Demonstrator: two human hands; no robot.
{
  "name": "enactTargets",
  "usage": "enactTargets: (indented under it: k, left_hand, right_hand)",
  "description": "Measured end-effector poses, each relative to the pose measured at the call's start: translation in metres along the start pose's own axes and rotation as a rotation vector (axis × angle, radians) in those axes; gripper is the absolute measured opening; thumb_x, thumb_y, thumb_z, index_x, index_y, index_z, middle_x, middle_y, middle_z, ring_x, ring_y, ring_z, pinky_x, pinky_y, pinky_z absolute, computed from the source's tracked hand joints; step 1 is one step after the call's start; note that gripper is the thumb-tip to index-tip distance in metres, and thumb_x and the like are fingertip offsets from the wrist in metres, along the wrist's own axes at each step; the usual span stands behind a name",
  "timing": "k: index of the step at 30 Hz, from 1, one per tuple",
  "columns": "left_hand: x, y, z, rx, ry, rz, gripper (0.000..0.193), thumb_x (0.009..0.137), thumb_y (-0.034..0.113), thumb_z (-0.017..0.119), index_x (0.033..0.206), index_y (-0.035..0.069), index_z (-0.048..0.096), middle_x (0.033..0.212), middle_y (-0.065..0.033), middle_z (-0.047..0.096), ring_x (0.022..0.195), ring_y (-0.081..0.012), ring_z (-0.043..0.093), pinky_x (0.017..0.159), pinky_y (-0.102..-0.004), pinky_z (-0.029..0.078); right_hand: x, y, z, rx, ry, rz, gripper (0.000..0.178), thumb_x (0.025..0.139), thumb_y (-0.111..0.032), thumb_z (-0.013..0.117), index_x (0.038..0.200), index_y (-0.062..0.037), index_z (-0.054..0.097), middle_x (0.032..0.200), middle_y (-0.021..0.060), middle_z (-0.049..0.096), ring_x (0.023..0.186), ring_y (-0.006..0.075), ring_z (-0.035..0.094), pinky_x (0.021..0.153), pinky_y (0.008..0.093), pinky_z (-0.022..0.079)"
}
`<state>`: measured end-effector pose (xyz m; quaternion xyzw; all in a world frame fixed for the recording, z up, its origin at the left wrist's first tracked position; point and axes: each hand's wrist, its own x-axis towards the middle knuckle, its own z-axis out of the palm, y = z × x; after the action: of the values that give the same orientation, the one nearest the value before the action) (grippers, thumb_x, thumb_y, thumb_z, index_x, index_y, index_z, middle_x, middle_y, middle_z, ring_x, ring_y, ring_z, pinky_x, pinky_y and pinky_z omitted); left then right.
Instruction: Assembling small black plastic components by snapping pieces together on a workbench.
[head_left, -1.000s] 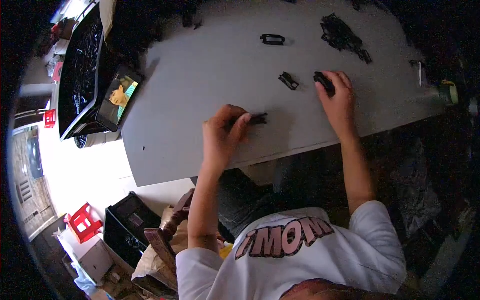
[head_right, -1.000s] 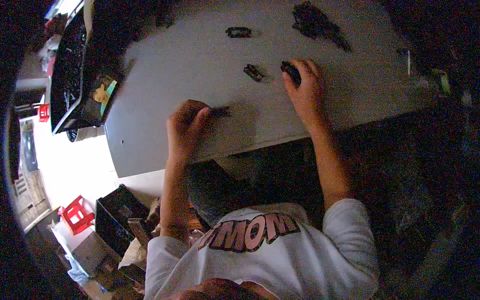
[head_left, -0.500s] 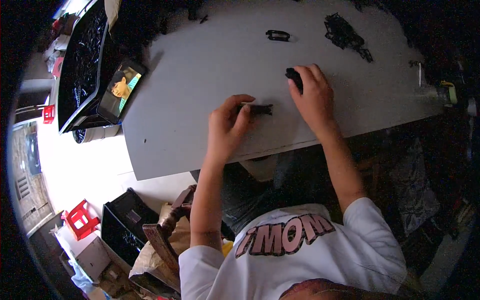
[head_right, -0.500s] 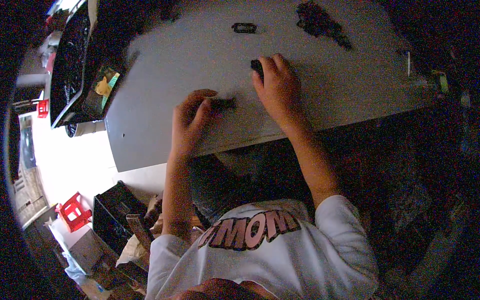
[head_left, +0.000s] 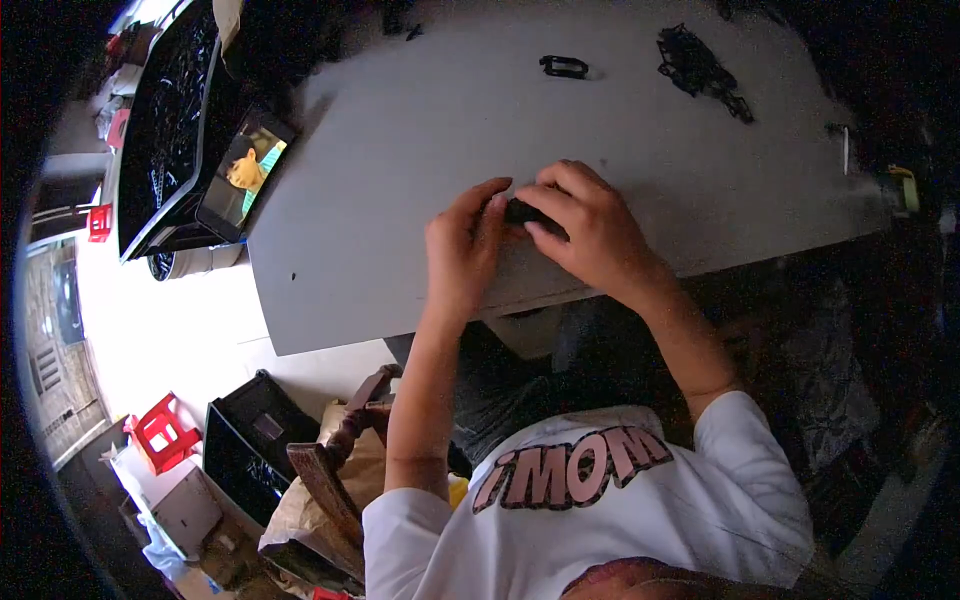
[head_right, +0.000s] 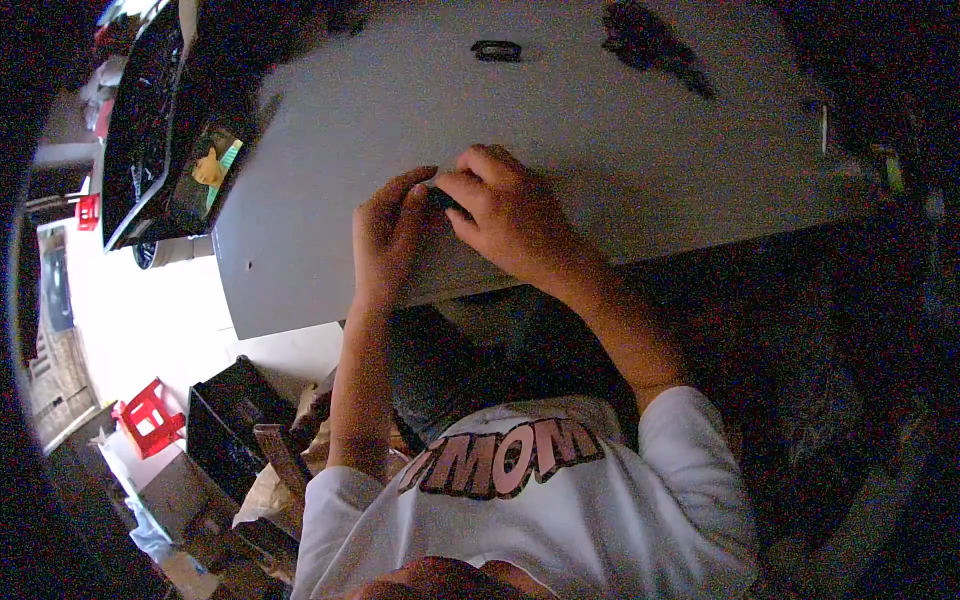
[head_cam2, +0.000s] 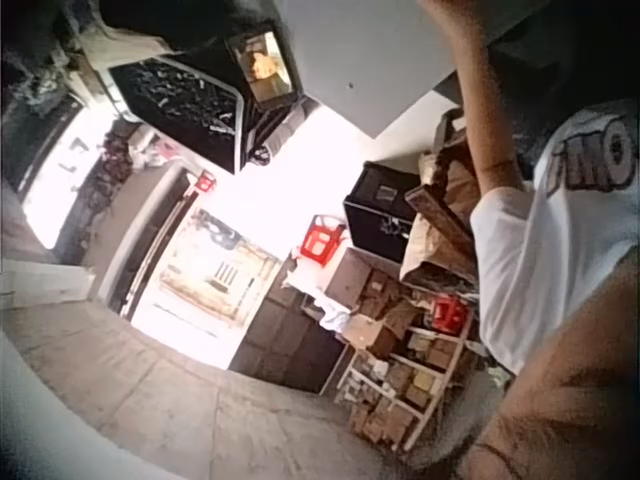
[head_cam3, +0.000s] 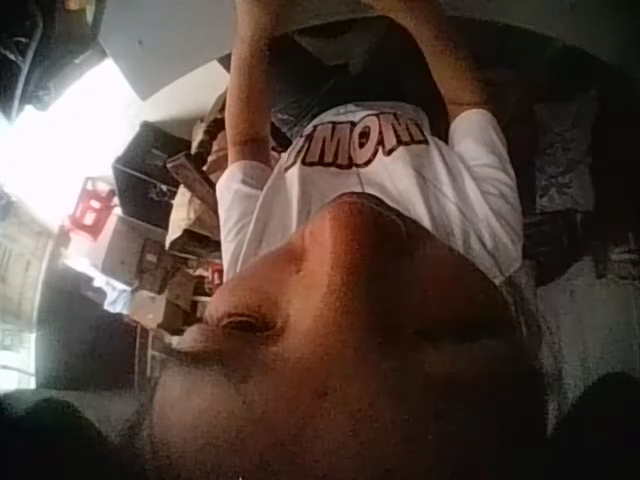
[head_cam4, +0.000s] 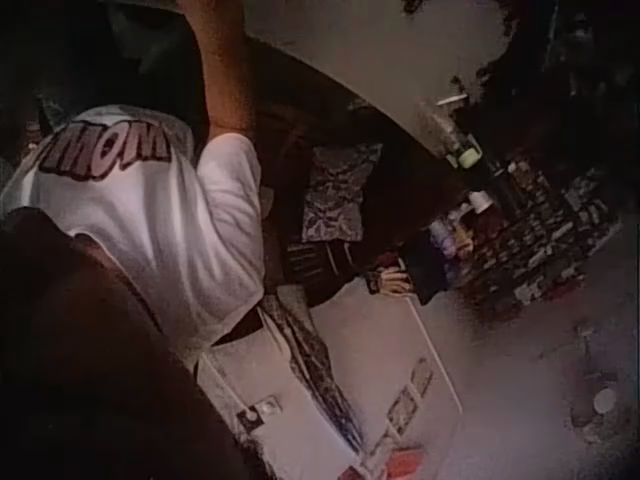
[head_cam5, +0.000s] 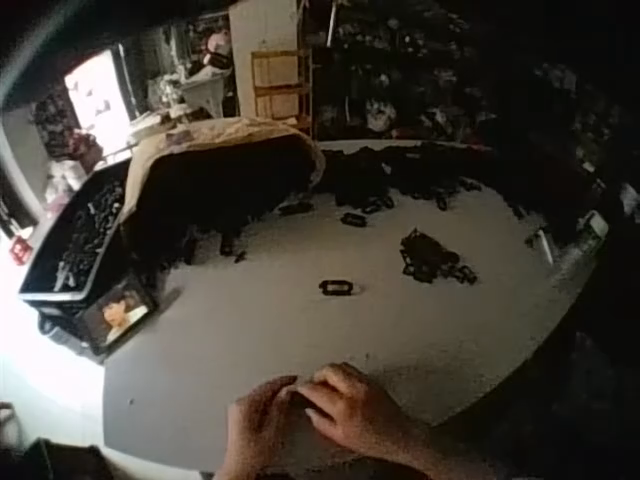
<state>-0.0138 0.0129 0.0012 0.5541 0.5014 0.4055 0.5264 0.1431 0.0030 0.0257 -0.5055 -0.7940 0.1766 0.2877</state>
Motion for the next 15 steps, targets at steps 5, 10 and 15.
enactTargets:
  k: [5, 10, 15]
  left_hand:
    - [0.002, -0.011, 0.002, 0.16, 0.039, 0.063, 0.023, 0.086, 0.006, 0.054, 0.108, 0.0, 0.058, 0.078, -0.0102, 0.064, 0.064, -0.0101, 0.061, 0.059, -0.0252, 0.048]
    - [-0.006, 0.002, -0.003, -0.046, -0.053, 0.003, 0.04, 0.08, 0.001, 0.057, 0.119, 0.004, 0.052, 0.075, -0.0053, 0.061, 0.057, -0.008, 0.05, 0.055, -0.0222, 0.044]
    - [-0.007, -0.002, -0.003, -0.047, -0.11, 0.145, 0.043, 0.078, 0.001, 0.058, 0.121, 0.005, 0.051, 0.076, -0.0036, 0.06, 0.065, -0.0065, 0.051, 0.059, -0.0199, 0.043]
  right_hand:
    - [-0.001, -0.003, 0.009, -0.047, 0.031, 0.009, 0.033, 0.067, -0.002, 0.068, 0.098, -0.0011, 0.058, 0.094, 0.011, 0.052, 0.088, 0.0264, 0.055, 0.072, 0.0347, 0.048]
    - [-0.008, 0.0, 0.02, -0.037, 0.183, -0.007, 0.031, 0.067, -0.003, 0.07, 0.095, 0.0014, 0.058, 0.094, 0.01, 0.052, 0.081, 0.0225, 0.056, 0.065, 0.033, 0.047]
    - [-0.019, 0.011, 0.005, 0.41, -0.051, 0.32, 0.026, 0.069, -0.011, 0.074, 0.082, 0.0005, 0.054, 0.074, 0.0045, 0.052, 0.062, 0.0109, 0.05, 0.054, 0.0258, 0.042]
